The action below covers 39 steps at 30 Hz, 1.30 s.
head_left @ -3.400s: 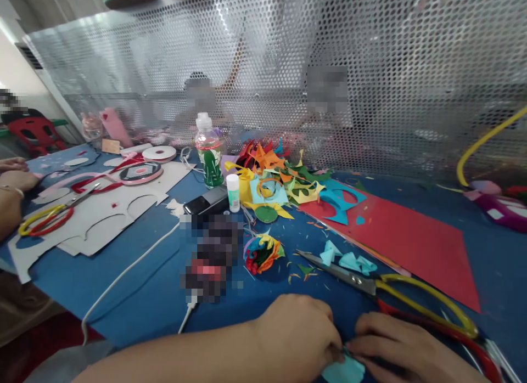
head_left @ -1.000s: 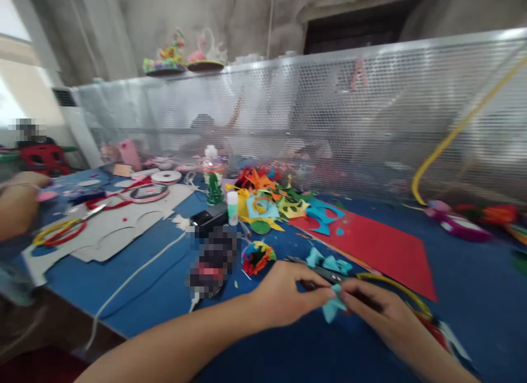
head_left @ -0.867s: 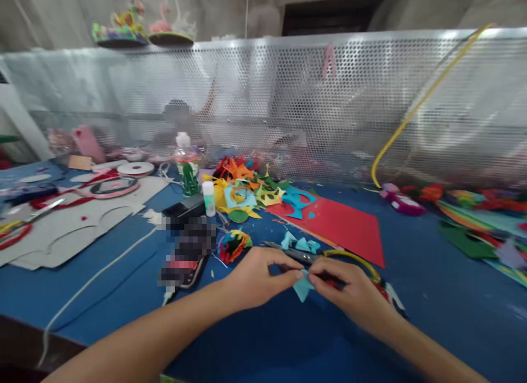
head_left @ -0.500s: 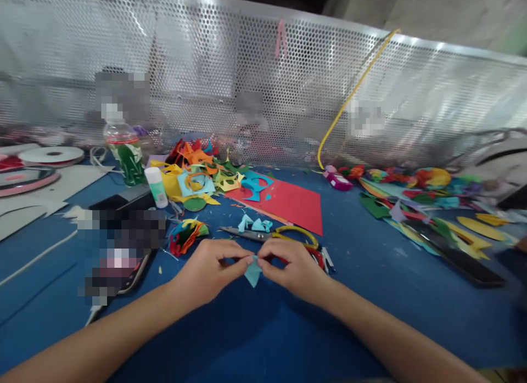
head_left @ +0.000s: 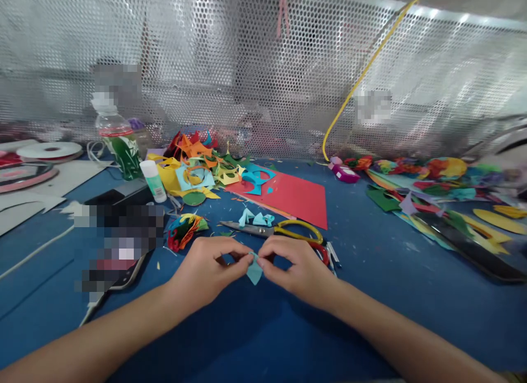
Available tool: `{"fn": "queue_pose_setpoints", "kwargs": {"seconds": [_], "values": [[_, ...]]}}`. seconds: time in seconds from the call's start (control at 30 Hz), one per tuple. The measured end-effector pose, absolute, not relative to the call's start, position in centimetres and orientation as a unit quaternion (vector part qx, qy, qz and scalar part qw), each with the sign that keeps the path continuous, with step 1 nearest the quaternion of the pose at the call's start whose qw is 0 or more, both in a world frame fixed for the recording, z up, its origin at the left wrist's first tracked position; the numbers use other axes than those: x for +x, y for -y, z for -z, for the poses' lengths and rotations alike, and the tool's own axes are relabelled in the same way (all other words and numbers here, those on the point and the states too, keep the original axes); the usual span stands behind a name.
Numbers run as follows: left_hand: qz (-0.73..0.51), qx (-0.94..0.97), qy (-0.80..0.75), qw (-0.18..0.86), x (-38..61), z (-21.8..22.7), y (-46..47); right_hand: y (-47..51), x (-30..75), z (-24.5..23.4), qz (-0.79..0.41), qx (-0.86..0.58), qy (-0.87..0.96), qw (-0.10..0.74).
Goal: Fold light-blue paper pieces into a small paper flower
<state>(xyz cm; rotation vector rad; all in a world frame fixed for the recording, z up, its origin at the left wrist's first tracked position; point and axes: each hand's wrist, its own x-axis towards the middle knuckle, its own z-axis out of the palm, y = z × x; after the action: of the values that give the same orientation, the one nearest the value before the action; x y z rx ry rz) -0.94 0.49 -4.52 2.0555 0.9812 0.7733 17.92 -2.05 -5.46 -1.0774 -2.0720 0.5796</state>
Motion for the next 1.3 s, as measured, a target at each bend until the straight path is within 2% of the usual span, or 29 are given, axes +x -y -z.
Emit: {"fn": "queue_pose_setpoints", "kwargs": {"seconds": [0.3, 0.43, 0.73, 1.0, 1.3], "values": [[-0.298, 0.812, -0.329, 0.379, -0.79, 4.23, -0.06, 2.26, 17.93, 5.27, -0.300, -0.439, 0.762, 0.370], [-0.286, 0.800, -0.339, 0.405, -0.71, 4.12, 0.08, 2.33, 17.96, 5.31, -0.295, -0.435, 0.760, 0.382], [-0.279, 0.836, -0.322, 0.346, -0.72, 4.20, 0.13, 2.43, 17.88, 5.44, -0.268, -0.413, 0.777, 0.392], [-0.300, 0.803, -0.350, 0.376, -0.83, 4.55, 0.03, 2.88, 17.77, 5.36, -0.290, -0.425, 0.783, 0.348], [-0.325, 0.776, -0.372, 0.392, -0.91, 4.40, 0.37, 2.88, 17.62, 5.16, -0.274, -0.452, 0.776, 0.344]]}}
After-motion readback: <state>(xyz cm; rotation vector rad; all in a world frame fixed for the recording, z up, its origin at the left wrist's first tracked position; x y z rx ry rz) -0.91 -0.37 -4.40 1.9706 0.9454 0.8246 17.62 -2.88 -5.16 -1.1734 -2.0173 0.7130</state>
